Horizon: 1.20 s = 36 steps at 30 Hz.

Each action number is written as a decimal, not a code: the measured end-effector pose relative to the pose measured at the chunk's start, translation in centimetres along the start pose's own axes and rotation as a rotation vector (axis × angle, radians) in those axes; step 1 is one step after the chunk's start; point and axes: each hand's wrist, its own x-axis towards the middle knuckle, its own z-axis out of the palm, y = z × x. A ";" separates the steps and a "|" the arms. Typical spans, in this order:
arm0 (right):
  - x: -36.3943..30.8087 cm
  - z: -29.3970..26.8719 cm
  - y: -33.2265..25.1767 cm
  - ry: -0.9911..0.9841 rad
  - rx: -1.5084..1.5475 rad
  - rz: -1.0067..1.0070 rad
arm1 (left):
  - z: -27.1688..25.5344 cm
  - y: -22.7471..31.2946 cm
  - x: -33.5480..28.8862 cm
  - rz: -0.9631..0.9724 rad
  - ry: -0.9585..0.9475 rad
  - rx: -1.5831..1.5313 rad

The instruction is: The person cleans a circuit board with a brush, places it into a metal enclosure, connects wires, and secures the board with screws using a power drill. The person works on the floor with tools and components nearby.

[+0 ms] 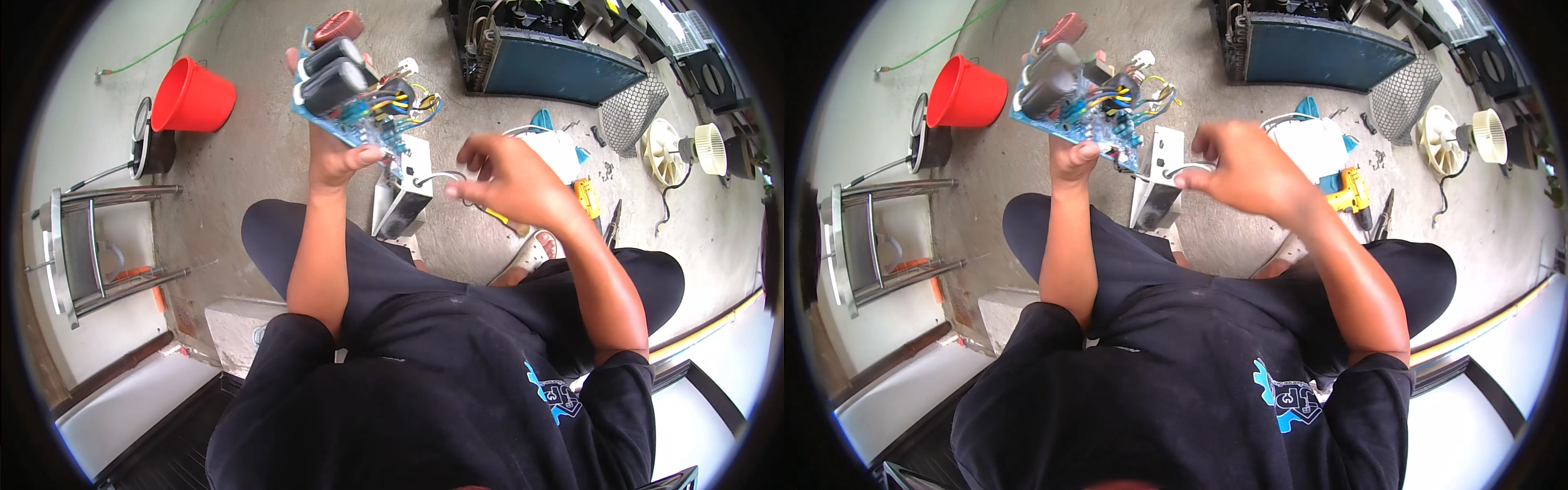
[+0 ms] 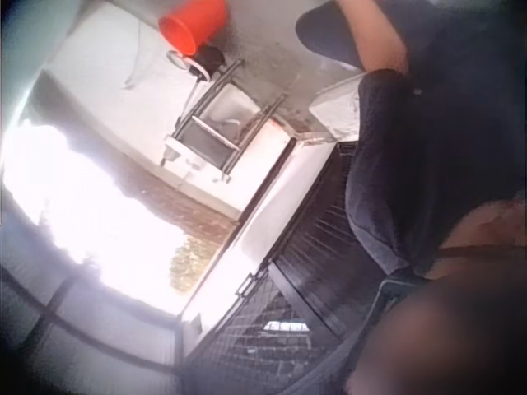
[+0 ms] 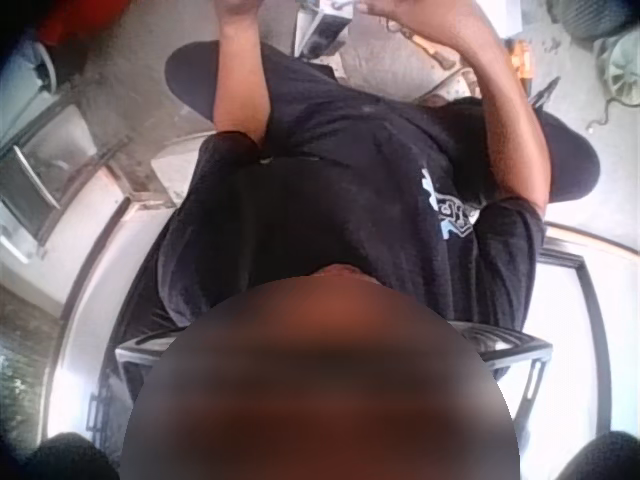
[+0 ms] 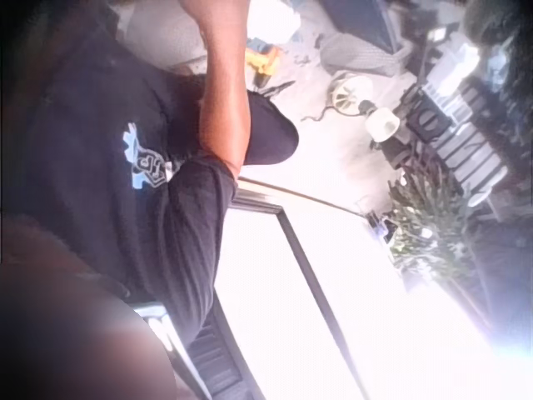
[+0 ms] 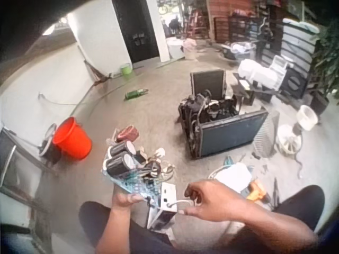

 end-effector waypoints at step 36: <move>3.9 -1.1 8.5 0.072 0.959 -0.129 | 8.5 -4.9 -0.3 -0.051 -0.096 0.275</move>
